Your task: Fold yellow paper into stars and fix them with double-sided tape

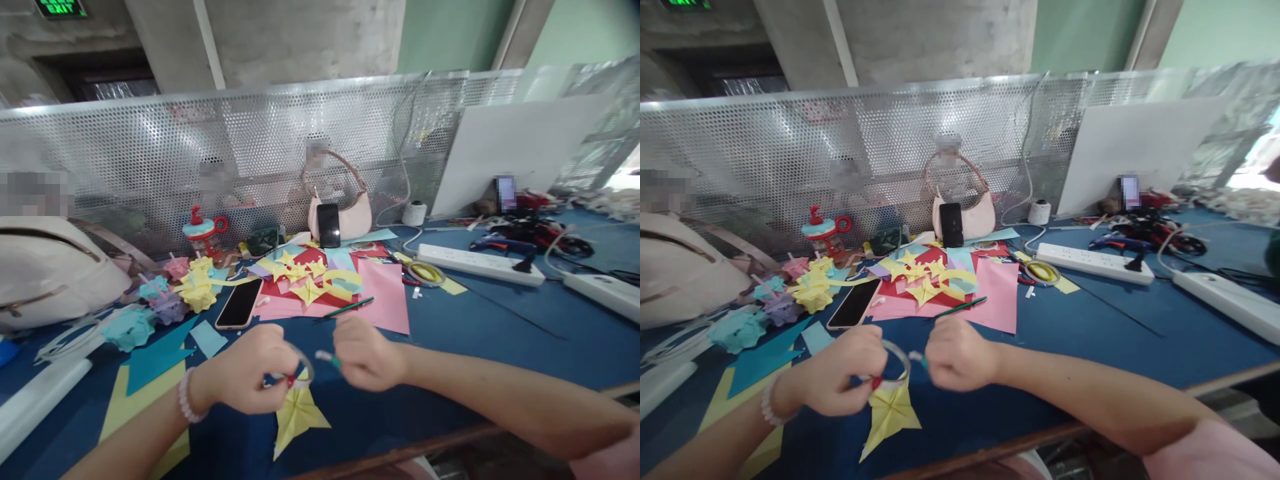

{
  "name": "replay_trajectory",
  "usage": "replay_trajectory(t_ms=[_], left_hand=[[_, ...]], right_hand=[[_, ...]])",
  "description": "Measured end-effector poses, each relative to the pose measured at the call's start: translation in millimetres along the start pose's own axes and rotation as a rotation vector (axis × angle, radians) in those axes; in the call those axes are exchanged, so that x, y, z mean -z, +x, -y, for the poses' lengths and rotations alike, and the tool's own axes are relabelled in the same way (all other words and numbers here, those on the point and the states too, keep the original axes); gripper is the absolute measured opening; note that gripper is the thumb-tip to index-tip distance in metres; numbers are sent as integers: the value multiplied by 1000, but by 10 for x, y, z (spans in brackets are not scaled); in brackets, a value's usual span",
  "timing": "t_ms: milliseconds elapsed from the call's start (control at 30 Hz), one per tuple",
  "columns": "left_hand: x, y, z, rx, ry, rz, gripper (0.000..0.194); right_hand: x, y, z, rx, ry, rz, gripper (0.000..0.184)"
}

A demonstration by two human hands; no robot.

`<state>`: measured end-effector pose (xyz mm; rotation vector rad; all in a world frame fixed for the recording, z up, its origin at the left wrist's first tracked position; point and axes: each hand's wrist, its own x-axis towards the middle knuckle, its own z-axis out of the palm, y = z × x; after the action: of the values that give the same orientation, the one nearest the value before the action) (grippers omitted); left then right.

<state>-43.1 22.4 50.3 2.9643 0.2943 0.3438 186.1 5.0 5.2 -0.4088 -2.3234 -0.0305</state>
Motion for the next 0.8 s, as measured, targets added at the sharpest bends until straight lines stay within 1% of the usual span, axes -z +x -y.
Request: replay_trajectory(t_ms=[33, 67, 100, 133, 167, 200, 267, 333, 367, 433, 533, 600, 633, 700, 733, 767, 800], left_hand=[[42, -38, 42, 18, -6, -42, 17], [83, -70, 91, 67, 10, -109, 18], [115, -91, 145, 120, 23, -191, 20], [132, -99, 197, 160, 33, -244, 21], [130, -96, 245, 187, 66, -258, 21], [106, -82, 285, 217, 123, -242, 21], [-4, -47, 339, 211, 282, -149, 23], [-158, -28, 369, 146, 427, -35, 25], [-234, -28, 382, 130, 474, 16, 23], [-351, -47, 409, 115, 477, 61, 21], [-405, -85, 450, 144, 390, 62, 16], [-381, -96, 457, 199, 293, 18, 16], [-362, -93, 448, 248, 217, -22, 17], [-329, -73, 402, 383, -6, -131, 22], [-319, -58, 368, 450, -141, -190, 25], [-316, -42, 329, 505, -270, -242, 28], [-320, -25, 288, 541, -379, -277, 30]], right_hand=[[37, -30, -54, -71, -30, -43, 30], [70, -58, -114, -147, -73, -80, 30], [93, -79, -175, -211, -115, -75, 31], [104, -94, -233, -260, -146, -40, 30], [101, -102, -286, -286, -175, 16, 28], [86, -106, -334, -309, -214, 71, 23], [35, -118, -418, -350, -297, 165, 9], [-14, -151, -507, -420, -404, 177, 16], [-29, -179, -558, -469, -472, 165, 19], [-36, -243, -670, -551, -615, 166, 20], [-16, -314, -798, -578, -732, 183, 14], [-9, -309, -791, -556, -741, 177, 14], [-11, -289, -747, -524, -742, 169, 15], [-28, -221, -579, -394, -731, 155, 16], [-42, -178, -463, -234, -723, 111, 17], [-57, -133, -338, -73, -697, 104, 17], [-74, -90, -213, 58, -667, 119, 15]])
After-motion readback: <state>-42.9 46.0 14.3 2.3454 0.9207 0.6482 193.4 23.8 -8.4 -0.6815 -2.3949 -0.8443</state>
